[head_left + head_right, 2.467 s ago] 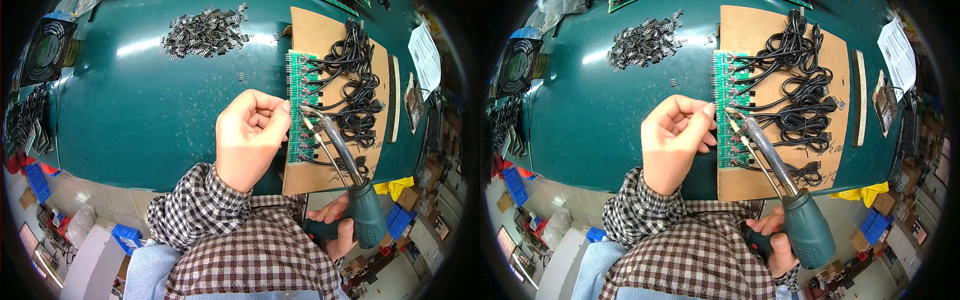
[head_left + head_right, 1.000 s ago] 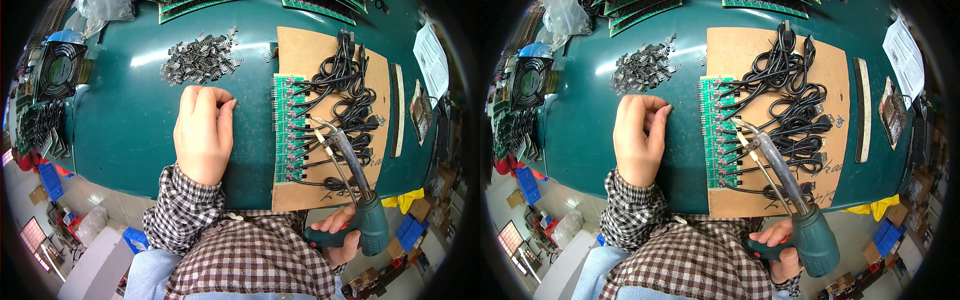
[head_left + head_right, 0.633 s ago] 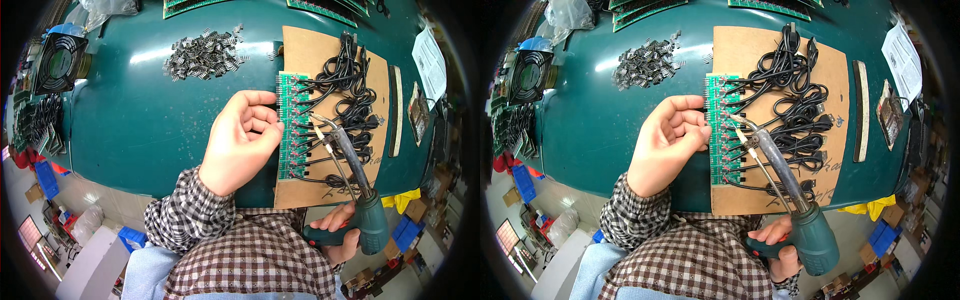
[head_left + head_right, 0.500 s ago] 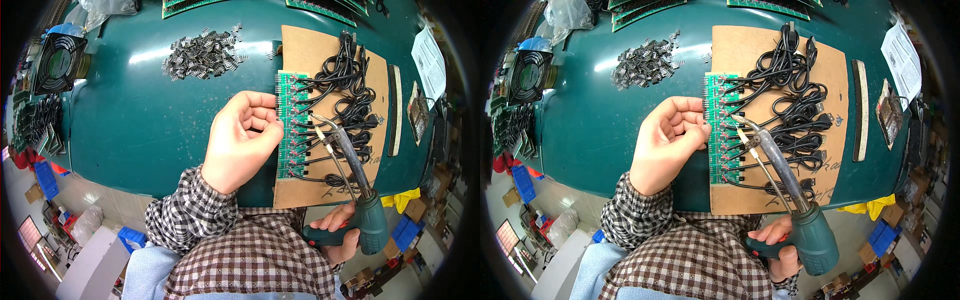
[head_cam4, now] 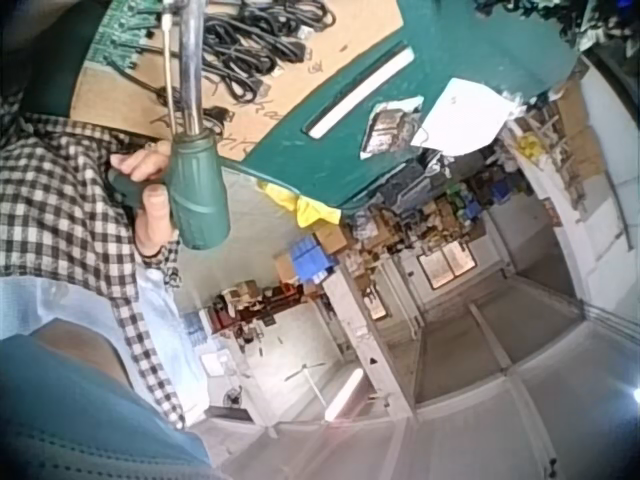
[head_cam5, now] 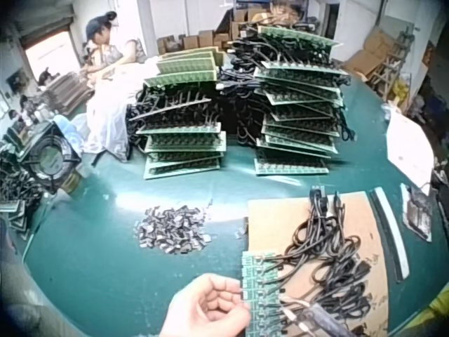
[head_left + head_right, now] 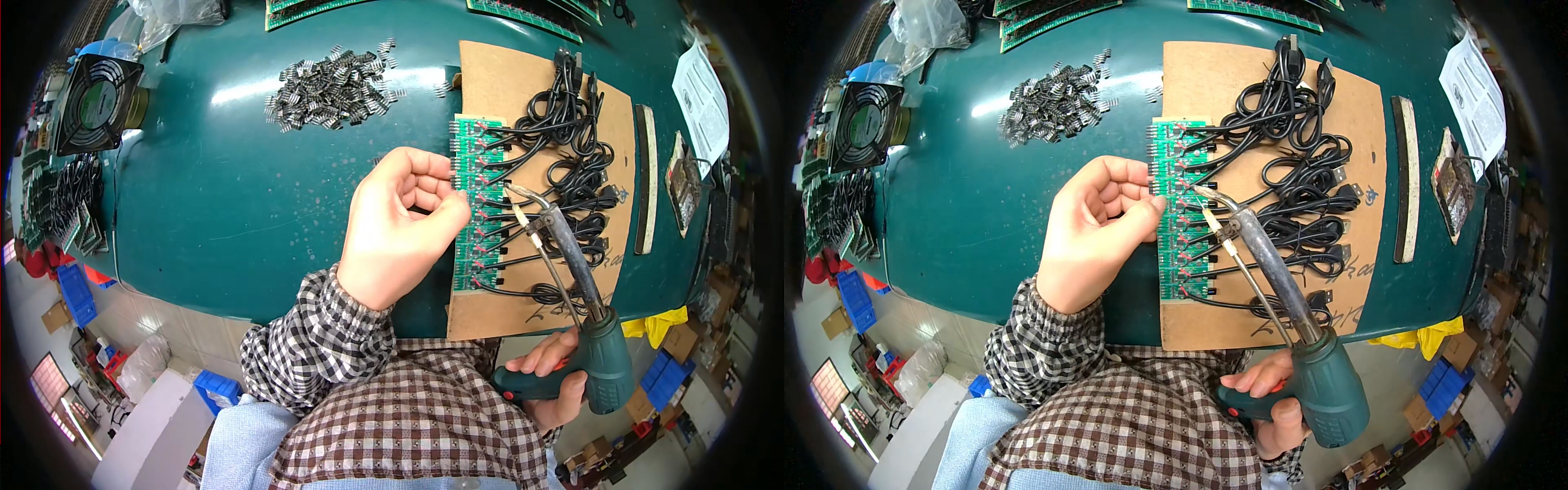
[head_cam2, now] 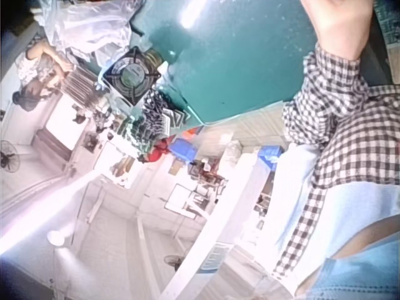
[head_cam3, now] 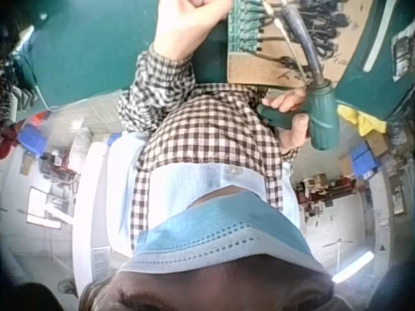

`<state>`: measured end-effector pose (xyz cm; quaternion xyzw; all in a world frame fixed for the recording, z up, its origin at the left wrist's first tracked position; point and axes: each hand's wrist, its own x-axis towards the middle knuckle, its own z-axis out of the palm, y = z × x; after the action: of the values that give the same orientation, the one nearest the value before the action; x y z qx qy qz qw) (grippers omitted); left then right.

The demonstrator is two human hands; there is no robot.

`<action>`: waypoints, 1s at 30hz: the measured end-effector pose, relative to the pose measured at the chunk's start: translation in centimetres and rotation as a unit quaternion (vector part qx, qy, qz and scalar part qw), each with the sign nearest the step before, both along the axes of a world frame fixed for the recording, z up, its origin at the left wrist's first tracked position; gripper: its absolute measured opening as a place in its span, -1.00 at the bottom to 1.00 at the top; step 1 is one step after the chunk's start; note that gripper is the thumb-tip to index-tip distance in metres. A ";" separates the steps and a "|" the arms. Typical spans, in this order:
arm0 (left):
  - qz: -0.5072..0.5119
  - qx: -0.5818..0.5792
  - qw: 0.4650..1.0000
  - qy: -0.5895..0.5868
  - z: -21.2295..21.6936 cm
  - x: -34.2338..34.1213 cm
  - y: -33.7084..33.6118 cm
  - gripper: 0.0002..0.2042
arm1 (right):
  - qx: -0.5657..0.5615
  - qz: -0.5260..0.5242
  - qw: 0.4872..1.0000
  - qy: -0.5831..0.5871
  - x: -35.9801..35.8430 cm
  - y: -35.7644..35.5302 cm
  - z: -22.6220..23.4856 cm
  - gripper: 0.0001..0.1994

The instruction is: The person assembles a circuit board by picking electronic components from the table by hand, positioning them onto the board, and soldering them using a soldering gun.

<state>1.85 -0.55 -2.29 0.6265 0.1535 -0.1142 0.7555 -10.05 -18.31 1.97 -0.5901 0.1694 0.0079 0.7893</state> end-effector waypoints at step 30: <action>-0.045 -0.205 0.978 0.023 4.6 -5.7 0.3 -0.91 | -0.169 0.054 0.983 -0.037 3.5 2.9 1.8 -0.58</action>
<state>-3.88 -0.25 2.31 0.4623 0.1157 -0.1918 0.8580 -6.54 -15.41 3.81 -0.7231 0.1064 0.0001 0.6825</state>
